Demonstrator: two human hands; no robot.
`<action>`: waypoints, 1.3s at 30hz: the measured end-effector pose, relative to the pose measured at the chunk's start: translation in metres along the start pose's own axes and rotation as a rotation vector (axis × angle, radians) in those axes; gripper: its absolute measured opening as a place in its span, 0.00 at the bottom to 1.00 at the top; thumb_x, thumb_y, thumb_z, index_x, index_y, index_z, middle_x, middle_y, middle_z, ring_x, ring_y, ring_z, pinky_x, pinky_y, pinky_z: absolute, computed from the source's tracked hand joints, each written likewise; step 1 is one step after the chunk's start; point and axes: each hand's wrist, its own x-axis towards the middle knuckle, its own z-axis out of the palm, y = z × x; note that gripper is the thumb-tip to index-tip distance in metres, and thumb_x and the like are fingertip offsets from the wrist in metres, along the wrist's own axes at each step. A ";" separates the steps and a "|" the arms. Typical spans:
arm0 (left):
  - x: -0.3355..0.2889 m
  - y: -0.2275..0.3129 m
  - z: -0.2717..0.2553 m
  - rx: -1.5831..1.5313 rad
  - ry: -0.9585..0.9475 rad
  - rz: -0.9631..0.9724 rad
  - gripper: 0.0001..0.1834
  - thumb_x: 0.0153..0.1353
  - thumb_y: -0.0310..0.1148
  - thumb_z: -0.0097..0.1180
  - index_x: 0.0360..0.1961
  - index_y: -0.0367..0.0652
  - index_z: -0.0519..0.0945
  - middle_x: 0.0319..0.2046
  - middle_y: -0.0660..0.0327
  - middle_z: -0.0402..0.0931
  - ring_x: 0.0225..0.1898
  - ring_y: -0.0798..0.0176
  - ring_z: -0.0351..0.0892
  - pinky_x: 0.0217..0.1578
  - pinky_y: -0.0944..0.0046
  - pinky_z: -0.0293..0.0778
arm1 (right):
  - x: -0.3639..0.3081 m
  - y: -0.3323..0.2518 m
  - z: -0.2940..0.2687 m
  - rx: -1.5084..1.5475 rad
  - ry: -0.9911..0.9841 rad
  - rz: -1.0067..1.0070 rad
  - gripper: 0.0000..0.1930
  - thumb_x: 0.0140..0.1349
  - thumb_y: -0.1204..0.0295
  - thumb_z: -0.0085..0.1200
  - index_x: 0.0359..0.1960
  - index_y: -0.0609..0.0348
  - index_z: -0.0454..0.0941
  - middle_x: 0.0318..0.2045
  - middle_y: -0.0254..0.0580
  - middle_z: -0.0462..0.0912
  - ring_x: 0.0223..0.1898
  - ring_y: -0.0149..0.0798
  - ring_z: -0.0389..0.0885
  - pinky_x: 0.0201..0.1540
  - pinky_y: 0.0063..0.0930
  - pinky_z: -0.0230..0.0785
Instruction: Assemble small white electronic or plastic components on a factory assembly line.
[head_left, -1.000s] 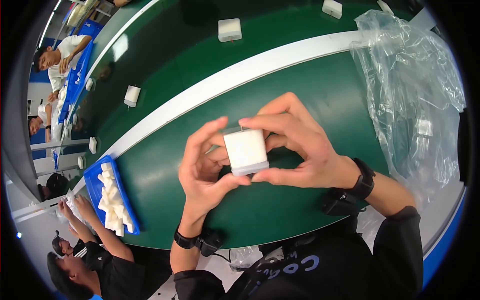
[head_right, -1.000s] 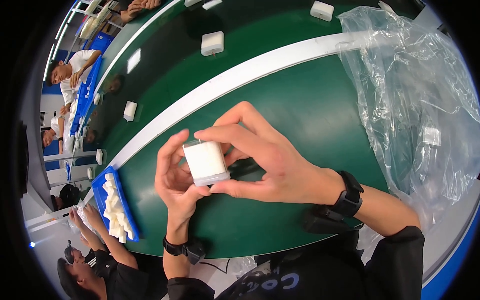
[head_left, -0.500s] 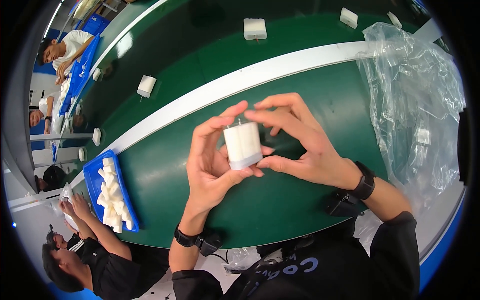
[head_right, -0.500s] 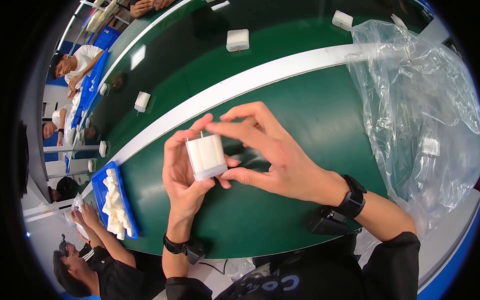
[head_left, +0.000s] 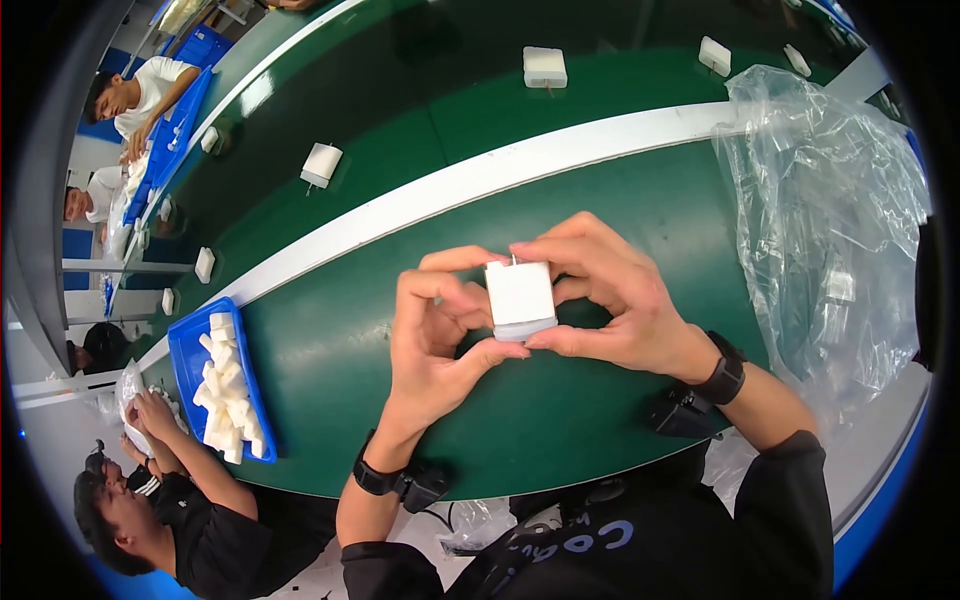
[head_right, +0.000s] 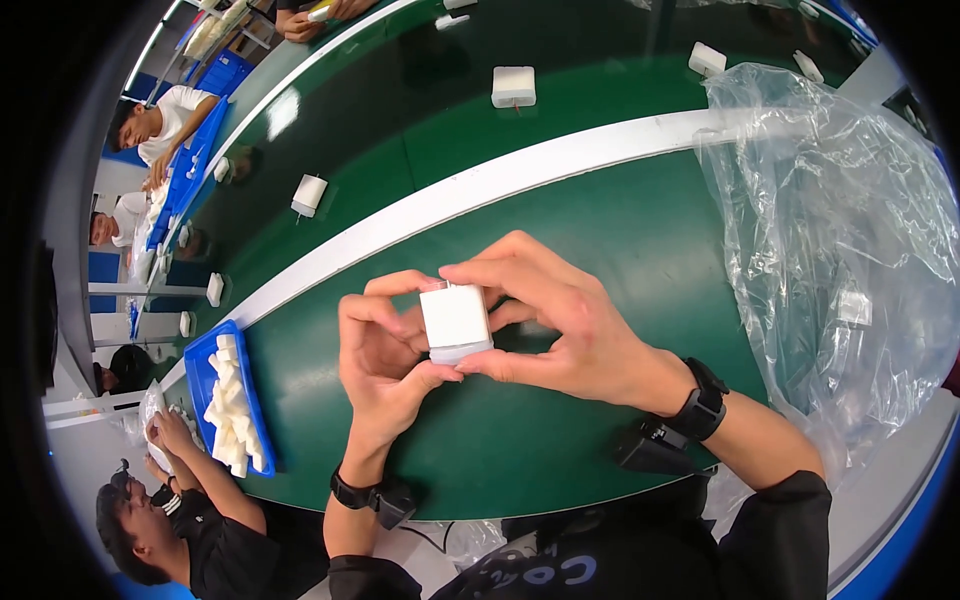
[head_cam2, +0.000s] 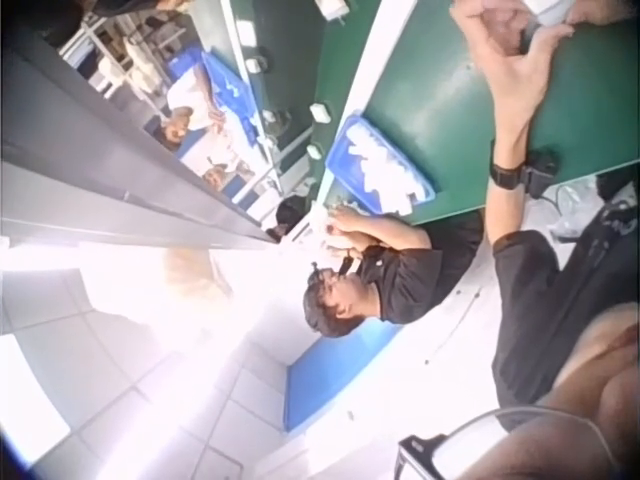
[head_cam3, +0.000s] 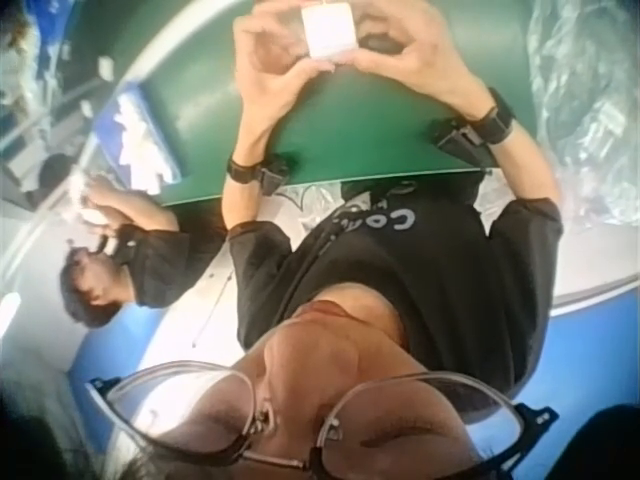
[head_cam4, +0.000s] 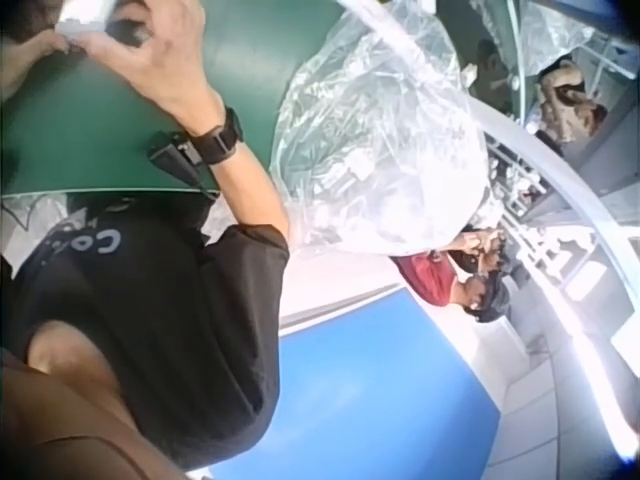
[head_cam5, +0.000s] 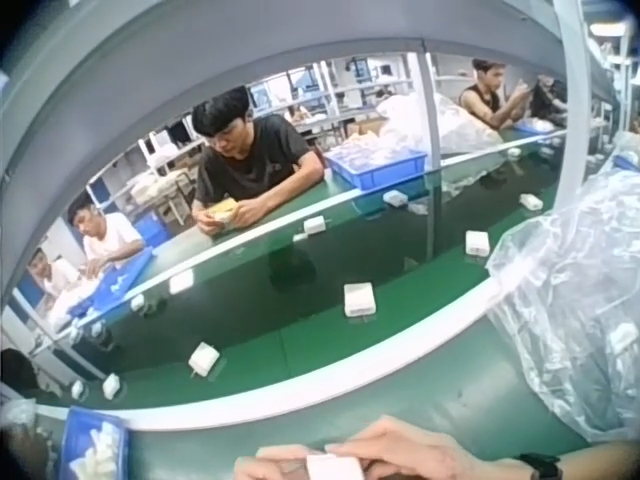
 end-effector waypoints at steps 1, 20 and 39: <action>0.000 0.001 0.004 -0.003 0.000 -0.001 0.27 0.51 0.10 0.65 0.43 0.37 0.62 0.58 0.46 0.63 0.51 0.50 0.81 0.44 0.59 0.87 | 0.000 0.001 -0.001 -0.061 -0.012 -0.043 0.29 0.56 0.76 0.68 0.60 0.64 0.72 0.48 0.42 0.73 0.46 0.34 0.80 0.48 0.29 0.83; 0.000 0.020 -0.008 0.010 0.014 -0.092 0.25 0.55 0.10 0.62 0.48 0.38 0.64 0.60 0.48 0.62 0.52 0.55 0.80 0.52 0.56 0.84 | 0.006 -0.006 0.004 -0.094 -0.045 -0.093 0.32 0.57 0.81 0.64 0.64 0.64 0.69 0.52 0.44 0.70 0.48 0.37 0.81 0.53 0.32 0.83; 0.098 -0.014 -0.105 1.552 0.514 0.260 0.31 0.60 0.30 0.62 0.65 0.43 0.67 0.63 0.47 0.62 0.65 0.46 0.63 0.59 0.50 0.66 | -0.048 -0.096 -0.060 -1.156 0.291 0.154 0.16 0.63 0.71 0.56 0.48 0.67 0.72 0.45 0.50 0.74 0.44 0.53 0.73 0.49 0.43 0.67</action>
